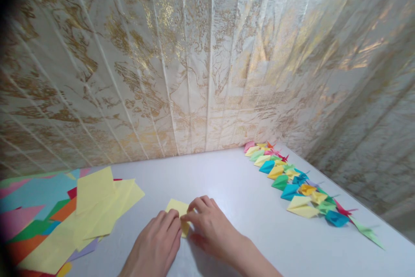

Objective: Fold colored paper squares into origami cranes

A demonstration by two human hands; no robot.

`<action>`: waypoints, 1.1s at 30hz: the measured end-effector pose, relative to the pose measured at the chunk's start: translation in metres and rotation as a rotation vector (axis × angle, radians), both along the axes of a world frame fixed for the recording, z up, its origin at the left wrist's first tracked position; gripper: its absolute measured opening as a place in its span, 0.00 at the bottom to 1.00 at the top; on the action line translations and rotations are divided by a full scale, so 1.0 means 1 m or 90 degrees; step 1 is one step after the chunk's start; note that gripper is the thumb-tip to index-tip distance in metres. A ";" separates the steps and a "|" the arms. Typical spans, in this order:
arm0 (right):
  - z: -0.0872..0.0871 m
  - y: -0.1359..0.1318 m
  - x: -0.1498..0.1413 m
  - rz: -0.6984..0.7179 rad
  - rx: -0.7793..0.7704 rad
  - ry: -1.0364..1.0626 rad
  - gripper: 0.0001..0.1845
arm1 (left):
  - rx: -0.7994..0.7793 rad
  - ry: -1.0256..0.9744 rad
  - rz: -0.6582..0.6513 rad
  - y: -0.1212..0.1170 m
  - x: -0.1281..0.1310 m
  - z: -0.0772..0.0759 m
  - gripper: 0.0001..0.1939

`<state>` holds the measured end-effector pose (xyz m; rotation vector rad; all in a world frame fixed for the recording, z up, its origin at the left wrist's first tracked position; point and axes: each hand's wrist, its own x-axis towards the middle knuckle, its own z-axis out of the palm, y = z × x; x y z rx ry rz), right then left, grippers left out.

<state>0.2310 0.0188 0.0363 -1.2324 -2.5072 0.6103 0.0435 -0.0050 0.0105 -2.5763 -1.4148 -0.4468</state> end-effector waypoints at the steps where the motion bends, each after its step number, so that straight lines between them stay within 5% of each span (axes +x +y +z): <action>1: -0.005 0.003 0.000 -0.002 0.021 0.017 0.23 | 0.004 -0.015 -0.010 0.000 -0.003 0.000 0.12; 6: -0.025 0.016 -0.002 0.035 0.145 0.092 0.09 | 0.036 -0.109 -0.088 -0.001 -0.021 -0.007 0.14; 14: -0.017 0.004 -0.003 0.147 0.162 0.072 0.07 | 0.281 0.013 -0.189 -0.006 -0.044 -0.023 0.18; 19: -0.018 0.000 -0.010 0.147 0.115 0.071 0.08 | 0.149 -0.075 -0.077 -0.010 -0.026 -0.020 0.09; 23: -0.016 -0.001 -0.008 0.167 0.047 0.102 0.06 | 0.054 -0.163 -0.076 -0.011 -0.024 -0.012 0.12; 28: -0.017 0.002 -0.009 0.060 -0.004 0.120 0.06 | 0.016 -0.205 -0.108 -0.011 -0.048 -0.005 0.08; 33: -0.011 0.015 -0.022 -0.057 -0.094 0.075 0.04 | 0.147 -0.063 -0.153 -0.010 -0.068 -0.014 0.12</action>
